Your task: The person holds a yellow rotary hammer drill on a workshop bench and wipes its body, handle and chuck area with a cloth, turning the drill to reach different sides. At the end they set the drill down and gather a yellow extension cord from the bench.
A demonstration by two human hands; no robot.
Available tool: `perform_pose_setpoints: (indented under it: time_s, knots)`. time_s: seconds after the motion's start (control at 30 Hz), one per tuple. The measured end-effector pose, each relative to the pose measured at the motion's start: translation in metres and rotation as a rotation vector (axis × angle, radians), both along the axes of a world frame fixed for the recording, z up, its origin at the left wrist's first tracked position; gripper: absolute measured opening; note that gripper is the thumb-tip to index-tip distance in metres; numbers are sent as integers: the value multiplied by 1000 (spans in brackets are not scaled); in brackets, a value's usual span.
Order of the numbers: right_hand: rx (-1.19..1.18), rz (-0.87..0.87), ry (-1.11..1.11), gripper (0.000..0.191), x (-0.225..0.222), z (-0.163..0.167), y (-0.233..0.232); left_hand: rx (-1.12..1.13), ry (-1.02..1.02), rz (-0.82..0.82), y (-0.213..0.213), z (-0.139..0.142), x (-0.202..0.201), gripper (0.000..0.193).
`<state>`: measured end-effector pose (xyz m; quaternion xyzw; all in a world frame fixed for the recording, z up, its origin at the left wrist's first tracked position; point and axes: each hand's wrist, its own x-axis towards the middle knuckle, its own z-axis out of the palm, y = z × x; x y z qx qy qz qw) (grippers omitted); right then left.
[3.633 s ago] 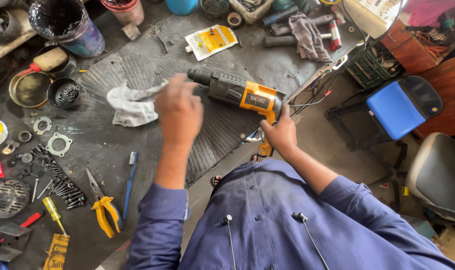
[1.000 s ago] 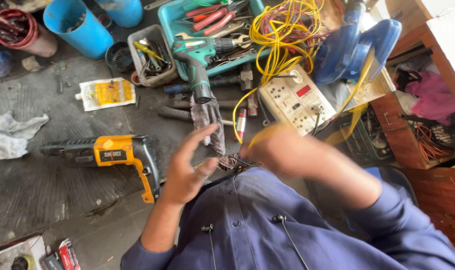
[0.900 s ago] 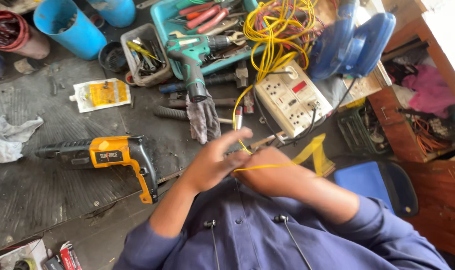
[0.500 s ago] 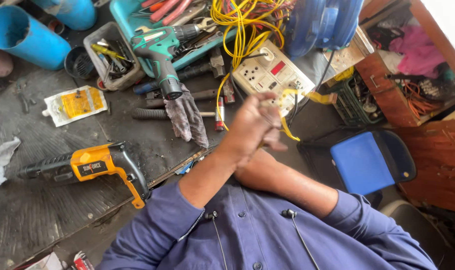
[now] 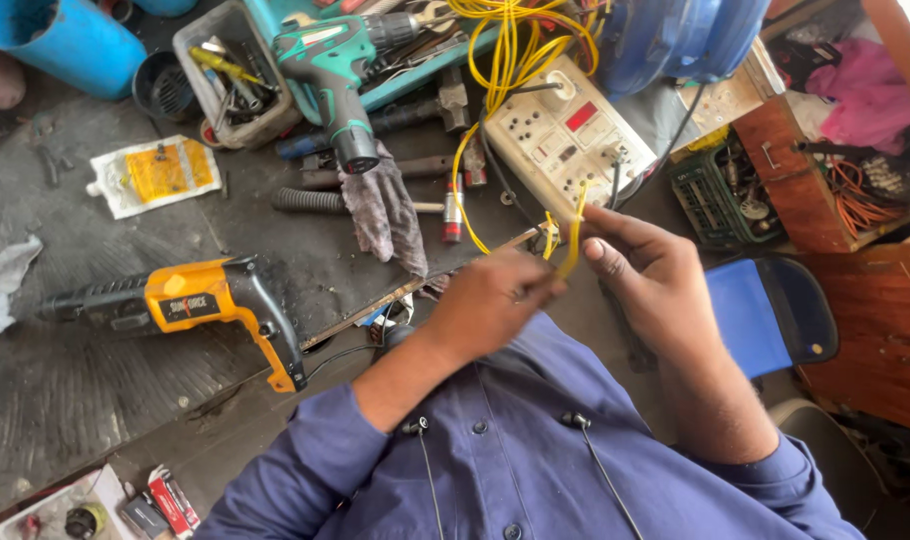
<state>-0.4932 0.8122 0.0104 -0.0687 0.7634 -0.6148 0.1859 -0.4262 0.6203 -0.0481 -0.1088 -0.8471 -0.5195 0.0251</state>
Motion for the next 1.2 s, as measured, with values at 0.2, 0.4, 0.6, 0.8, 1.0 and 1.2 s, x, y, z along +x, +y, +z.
perform_pose_setpoints:
  time_s: [0.2,0.4,0.6,0.8,1.0,1.2]
  knots:
    - [-57,-237,-107,23,-3,-55,8,-187,-27,-17,2,2,3,31]
    - [430,-104,685,9,-38,-78,27,-136,-113,137,-19,-5,-4,26]
    - [433,-43,726,8,-58,-64,22,-148,-46,129,-20,5,-23,19]
    - [515,8,804,13,-83,-63,15,-108,1,135,-22,10,-22,17]
    - [526,42,980,12,-90,-79,14,-74,-13,181,-43,5,6,19]
    - [532,117,1175,17,-84,-89,15,38,-139,306,-67,0,42,20]
